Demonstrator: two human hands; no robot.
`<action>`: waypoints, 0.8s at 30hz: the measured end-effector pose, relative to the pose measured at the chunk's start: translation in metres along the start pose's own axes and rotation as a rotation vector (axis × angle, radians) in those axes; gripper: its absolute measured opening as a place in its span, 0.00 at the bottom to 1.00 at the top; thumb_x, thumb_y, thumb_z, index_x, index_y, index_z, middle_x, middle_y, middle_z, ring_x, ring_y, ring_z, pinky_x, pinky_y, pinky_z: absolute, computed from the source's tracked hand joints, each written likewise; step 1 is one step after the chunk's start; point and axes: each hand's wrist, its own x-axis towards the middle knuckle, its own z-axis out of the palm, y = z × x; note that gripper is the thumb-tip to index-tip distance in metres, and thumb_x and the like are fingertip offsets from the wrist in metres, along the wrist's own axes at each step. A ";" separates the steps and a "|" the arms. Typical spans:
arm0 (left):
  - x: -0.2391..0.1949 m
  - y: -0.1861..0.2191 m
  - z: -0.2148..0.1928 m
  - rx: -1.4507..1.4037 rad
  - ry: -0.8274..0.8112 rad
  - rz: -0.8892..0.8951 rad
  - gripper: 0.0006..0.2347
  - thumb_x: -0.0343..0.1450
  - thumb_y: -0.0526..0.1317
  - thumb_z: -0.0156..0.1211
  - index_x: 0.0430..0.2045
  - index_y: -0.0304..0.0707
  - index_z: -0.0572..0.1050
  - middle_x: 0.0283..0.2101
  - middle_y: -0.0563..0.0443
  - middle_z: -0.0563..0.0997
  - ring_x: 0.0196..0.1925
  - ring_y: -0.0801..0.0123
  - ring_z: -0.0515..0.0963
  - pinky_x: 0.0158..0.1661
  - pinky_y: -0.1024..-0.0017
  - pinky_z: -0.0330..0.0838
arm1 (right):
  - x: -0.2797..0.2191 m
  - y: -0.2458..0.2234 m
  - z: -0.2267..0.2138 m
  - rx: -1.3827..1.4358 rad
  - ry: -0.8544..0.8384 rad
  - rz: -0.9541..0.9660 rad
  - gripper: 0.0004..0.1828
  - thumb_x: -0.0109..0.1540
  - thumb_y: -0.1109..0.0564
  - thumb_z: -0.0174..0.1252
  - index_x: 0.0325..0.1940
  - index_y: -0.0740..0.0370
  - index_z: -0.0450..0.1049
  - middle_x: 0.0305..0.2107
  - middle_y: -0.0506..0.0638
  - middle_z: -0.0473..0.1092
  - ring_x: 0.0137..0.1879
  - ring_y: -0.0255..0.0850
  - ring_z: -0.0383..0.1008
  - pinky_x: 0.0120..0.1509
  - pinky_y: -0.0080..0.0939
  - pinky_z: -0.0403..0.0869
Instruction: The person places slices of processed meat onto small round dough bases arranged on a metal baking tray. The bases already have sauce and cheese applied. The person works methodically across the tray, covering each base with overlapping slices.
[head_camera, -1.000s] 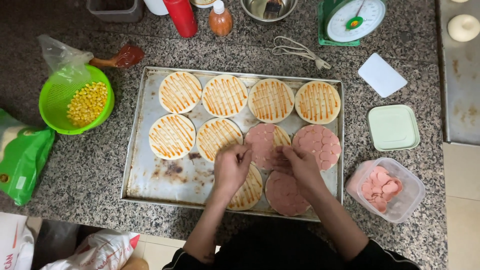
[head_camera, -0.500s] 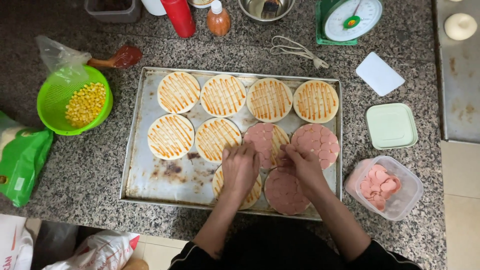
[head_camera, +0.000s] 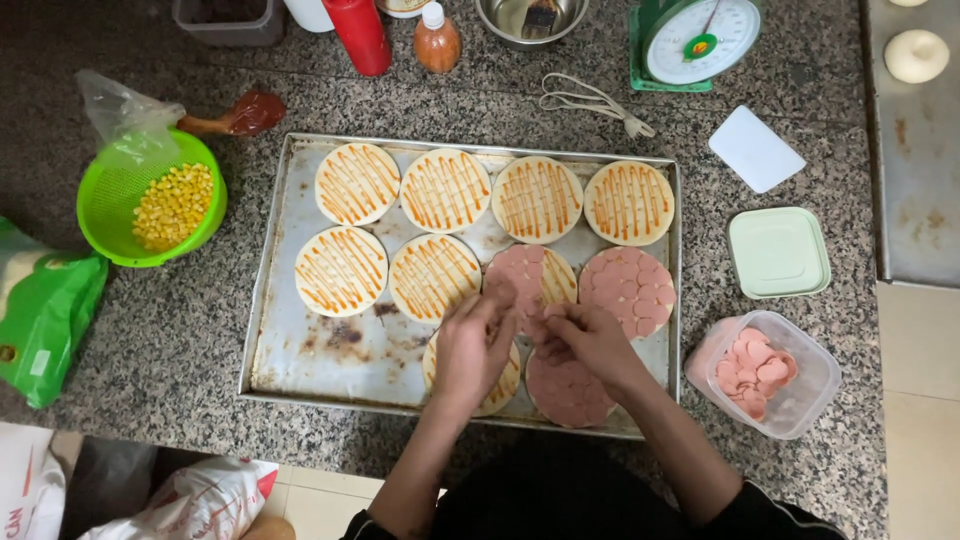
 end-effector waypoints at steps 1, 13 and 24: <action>0.006 0.023 -0.017 -0.084 -0.058 0.037 0.06 0.75 0.44 0.71 0.40 0.46 0.88 0.33 0.47 0.83 0.43 0.46 0.85 0.47 0.55 0.77 | -0.002 -0.004 0.001 -0.070 -0.064 -0.005 0.19 0.74 0.61 0.58 0.62 0.83 0.80 0.38 0.69 0.80 0.41 0.56 0.86 0.46 0.57 0.89; -0.006 0.026 0.038 -0.198 -0.195 -0.079 0.06 0.73 0.46 0.72 0.35 0.47 0.87 0.32 0.41 0.86 0.43 0.37 0.88 0.46 0.48 0.82 | -0.012 -0.007 -0.040 -0.271 -0.150 -0.019 0.21 0.75 0.58 0.57 0.61 0.82 0.81 0.34 0.73 0.82 0.38 0.61 0.89 0.42 0.59 0.89; 0.059 0.033 0.050 -0.152 -0.001 -0.111 0.05 0.73 0.41 0.70 0.30 0.41 0.86 0.35 0.40 0.89 0.43 0.38 0.88 0.46 0.48 0.81 | -0.003 -0.011 -0.076 -0.152 -0.027 -0.022 0.23 0.76 0.56 0.56 0.66 0.83 0.78 0.32 0.70 0.82 0.37 0.57 0.88 0.41 0.54 0.88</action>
